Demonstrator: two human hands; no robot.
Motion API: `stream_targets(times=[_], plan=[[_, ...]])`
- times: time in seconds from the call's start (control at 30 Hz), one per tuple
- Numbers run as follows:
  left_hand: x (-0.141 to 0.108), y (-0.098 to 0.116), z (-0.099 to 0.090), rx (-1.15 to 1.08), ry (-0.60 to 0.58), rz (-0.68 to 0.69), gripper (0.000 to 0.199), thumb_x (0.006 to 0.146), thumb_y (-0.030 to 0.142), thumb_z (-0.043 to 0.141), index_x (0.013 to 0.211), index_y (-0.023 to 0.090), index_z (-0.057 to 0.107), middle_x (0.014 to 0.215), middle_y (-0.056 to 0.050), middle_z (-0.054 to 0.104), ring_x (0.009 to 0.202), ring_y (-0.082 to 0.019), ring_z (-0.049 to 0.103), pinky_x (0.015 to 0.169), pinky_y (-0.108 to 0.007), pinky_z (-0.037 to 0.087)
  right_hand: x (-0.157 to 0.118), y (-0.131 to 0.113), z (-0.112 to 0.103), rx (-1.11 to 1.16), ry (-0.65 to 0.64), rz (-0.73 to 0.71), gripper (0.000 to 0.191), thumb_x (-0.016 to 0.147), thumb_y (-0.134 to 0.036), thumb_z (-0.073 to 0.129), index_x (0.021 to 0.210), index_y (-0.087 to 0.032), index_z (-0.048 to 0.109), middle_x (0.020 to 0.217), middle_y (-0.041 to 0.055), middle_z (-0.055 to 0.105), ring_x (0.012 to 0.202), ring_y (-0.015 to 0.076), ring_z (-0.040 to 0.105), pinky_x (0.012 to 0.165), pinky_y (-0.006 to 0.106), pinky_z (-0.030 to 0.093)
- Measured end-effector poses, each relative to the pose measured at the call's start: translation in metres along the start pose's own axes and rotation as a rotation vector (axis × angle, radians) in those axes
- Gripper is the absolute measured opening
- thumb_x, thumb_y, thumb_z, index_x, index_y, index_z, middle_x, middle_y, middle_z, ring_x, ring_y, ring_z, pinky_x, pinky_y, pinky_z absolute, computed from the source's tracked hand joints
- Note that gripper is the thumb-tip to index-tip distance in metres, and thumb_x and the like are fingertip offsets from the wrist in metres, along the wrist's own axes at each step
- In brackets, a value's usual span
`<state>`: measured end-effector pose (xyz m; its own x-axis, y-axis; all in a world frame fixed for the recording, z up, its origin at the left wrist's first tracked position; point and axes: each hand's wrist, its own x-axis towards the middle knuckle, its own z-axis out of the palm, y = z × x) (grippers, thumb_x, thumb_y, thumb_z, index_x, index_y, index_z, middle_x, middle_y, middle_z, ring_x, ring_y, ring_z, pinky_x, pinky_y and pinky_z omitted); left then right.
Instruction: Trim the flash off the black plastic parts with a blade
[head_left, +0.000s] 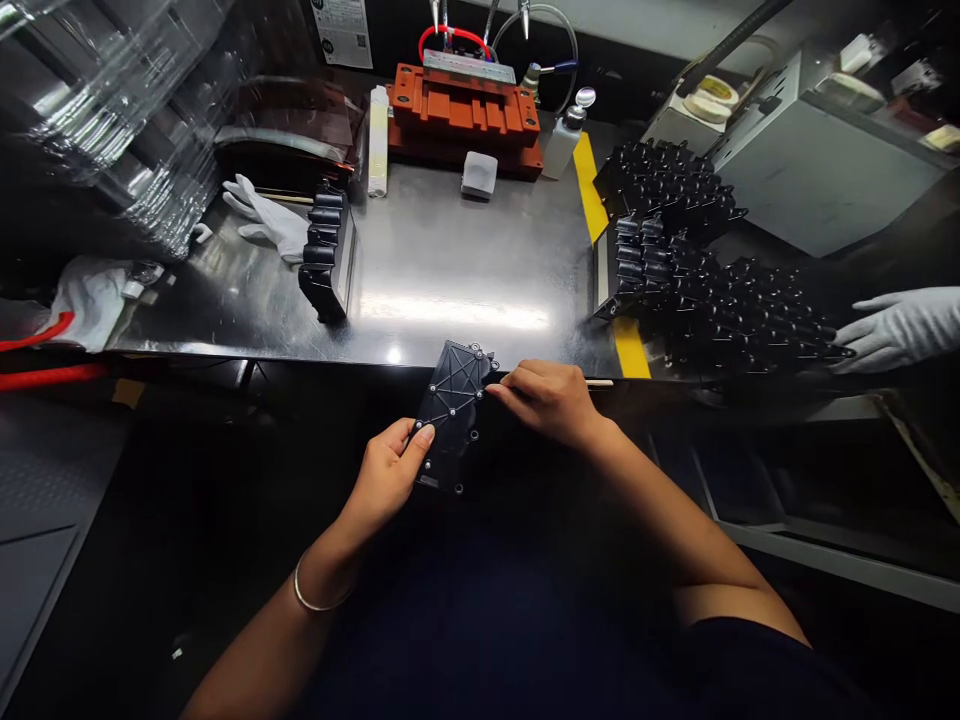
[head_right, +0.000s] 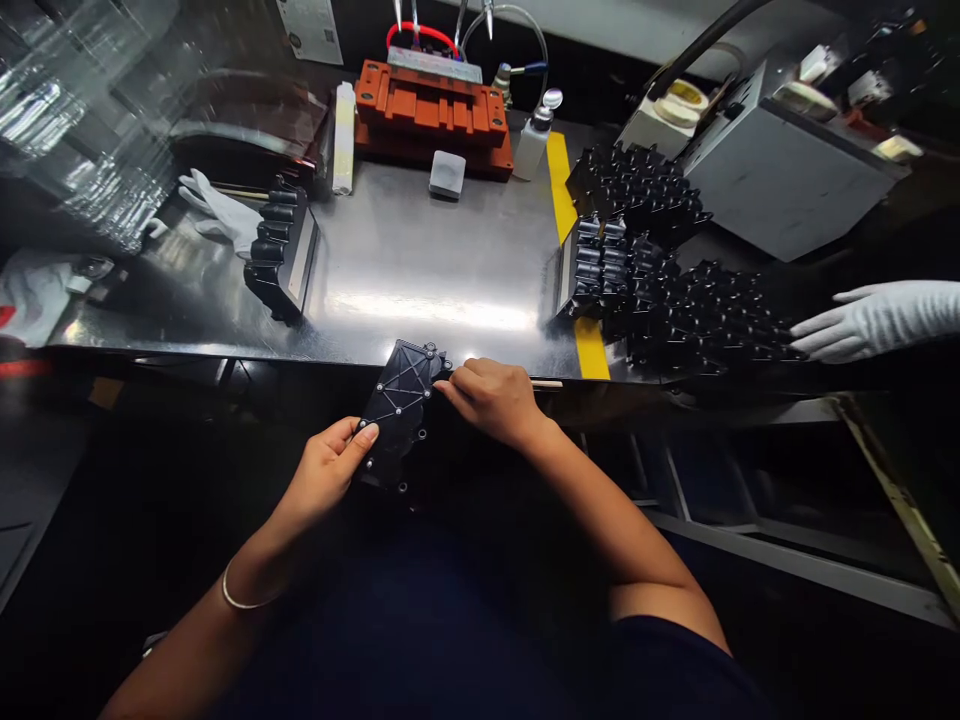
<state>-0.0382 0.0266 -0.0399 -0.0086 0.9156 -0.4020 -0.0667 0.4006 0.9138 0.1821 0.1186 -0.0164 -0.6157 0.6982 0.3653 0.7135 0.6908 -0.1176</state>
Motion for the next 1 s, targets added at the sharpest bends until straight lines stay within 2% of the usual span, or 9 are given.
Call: stream_targets(times=[0.17, 0.43, 0.67, 1.0], plan=[[0.001, 0.0011, -0.0015, 0.01, 0.002, -0.014, 0.037, 0.076, 0.051, 0.065, 0.075, 0.014, 0.06, 0.056, 0.003, 0.053, 0.049, -0.008, 0.044, 0.044, -0.017, 0.034, 0.0033, 0.0015, -0.0013, -0.015, -0.074, 0.005, 0.045, 0.096, -0.045, 0.046, 0.065, -0.018, 0.063, 0.061, 0.002, 0.061, 0.055, 0.0106, 0.05, 0.049, 0.027, 0.021], [0.0026, 0.0019, -0.0013, 0.02, 0.023, 0.014, 0.038, 0.074, 0.052, 0.066, 0.073, 0.014, 0.061, 0.056, 0.003, 0.053, 0.049, -0.008, 0.045, 0.044, -0.018, 0.035, 0.0053, 0.0007, -0.0004, -0.018, -0.047, 0.007, 0.044, 0.097, -0.043, 0.046, 0.065, -0.018, 0.063, 0.061, 0.0024, 0.062, 0.055, 0.0108, 0.051, 0.049, 0.028, 0.019], [0.0029, 0.0027, -0.0013, 0.0, 0.018, -0.015, 0.04, 0.072, 0.053, 0.067, 0.074, 0.014, 0.061, 0.058, 0.002, 0.056, 0.05, -0.009, 0.047, 0.046, -0.018, 0.037, 0.0039, -0.0012, 0.0013, 0.013, -0.053, 0.066, 0.045, 0.097, -0.044, 0.045, 0.066, -0.017, 0.064, 0.062, 0.0026, 0.063, 0.056, 0.0108, 0.053, 0.049, 0.027, 0.022], [0.0045, 0.0035, 0.0, -0.01, 0.038, -0.01, 0.04, 0.071, 0.053, 0.068, 0.074, 0.014, 0.062, 0.057, 0.002, 0.057, 0.049, -0.009, 0.048, 0.045, -0.019, 0.039, 0.0036, 0.0, 0.0033, 0.081, -0.058, 0.071, 0.042, 0.095, -0.044, 0.049, 0.068, -0.018, 0.066, 0.062, 0.0023, 0.064, 0.055, 0.011, 0.055, 0.05, 0.025, 0.027]])
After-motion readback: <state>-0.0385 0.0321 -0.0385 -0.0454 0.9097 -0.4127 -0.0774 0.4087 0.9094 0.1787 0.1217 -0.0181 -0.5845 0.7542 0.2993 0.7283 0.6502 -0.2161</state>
